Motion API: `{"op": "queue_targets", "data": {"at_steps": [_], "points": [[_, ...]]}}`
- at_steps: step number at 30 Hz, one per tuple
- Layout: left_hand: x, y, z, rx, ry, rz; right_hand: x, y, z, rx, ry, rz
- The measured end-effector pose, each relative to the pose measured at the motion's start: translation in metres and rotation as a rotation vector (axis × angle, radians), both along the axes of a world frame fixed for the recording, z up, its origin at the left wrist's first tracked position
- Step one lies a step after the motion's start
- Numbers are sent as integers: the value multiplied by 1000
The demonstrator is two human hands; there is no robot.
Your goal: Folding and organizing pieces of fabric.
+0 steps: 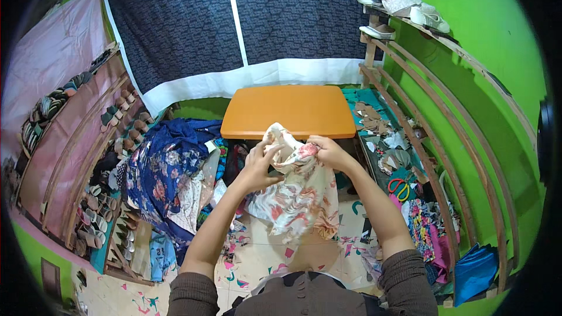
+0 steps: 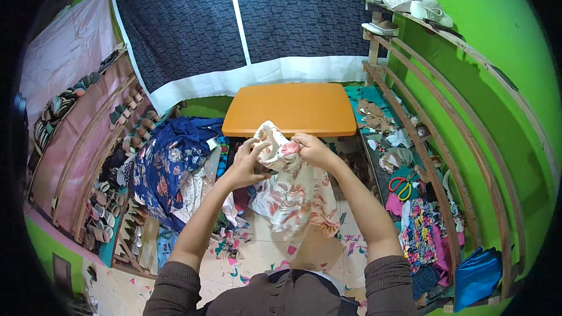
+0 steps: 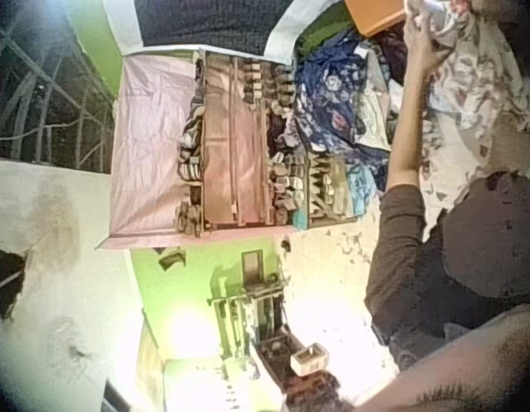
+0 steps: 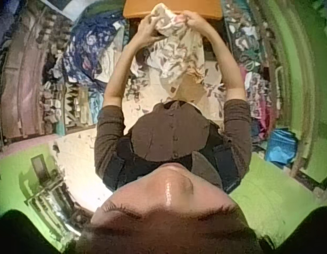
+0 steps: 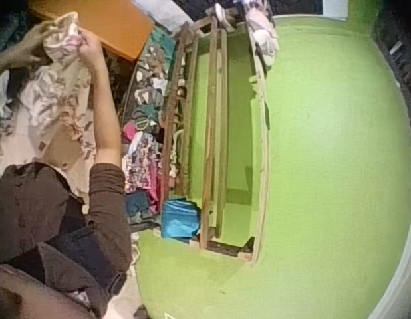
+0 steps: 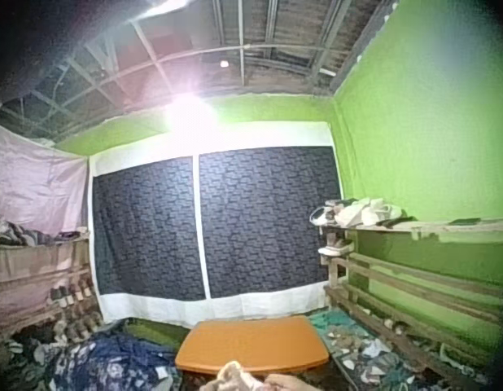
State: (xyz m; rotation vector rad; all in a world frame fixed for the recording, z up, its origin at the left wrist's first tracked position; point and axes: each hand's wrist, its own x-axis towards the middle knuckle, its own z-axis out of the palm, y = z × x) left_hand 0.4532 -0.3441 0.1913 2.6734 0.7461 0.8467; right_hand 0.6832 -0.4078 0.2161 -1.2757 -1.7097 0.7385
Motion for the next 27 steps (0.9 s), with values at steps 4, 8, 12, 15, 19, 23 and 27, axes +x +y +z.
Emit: {"op": "queue_targets", "data": {"at_steps": [4,8,12,15,19,23,27], "points": [[11,23,-24,84,63,6,25,1,23,110,-2,148],[23,32,-2,318,91,322,54,-16,60,104,171,142],[21,52,19,224,118,271,73,-20,64,167,142,72],[40,46,25,108,308,53,83,-23,62,166,127,109],[63,46,9,-27,228,-53,80,-26,74,193,156,147],[74,48,31,-171,-292,-35,106,-29,75,244,105,-47],[69,51,80,328,-271,255,115,-14,35,330,3,-388]]}}
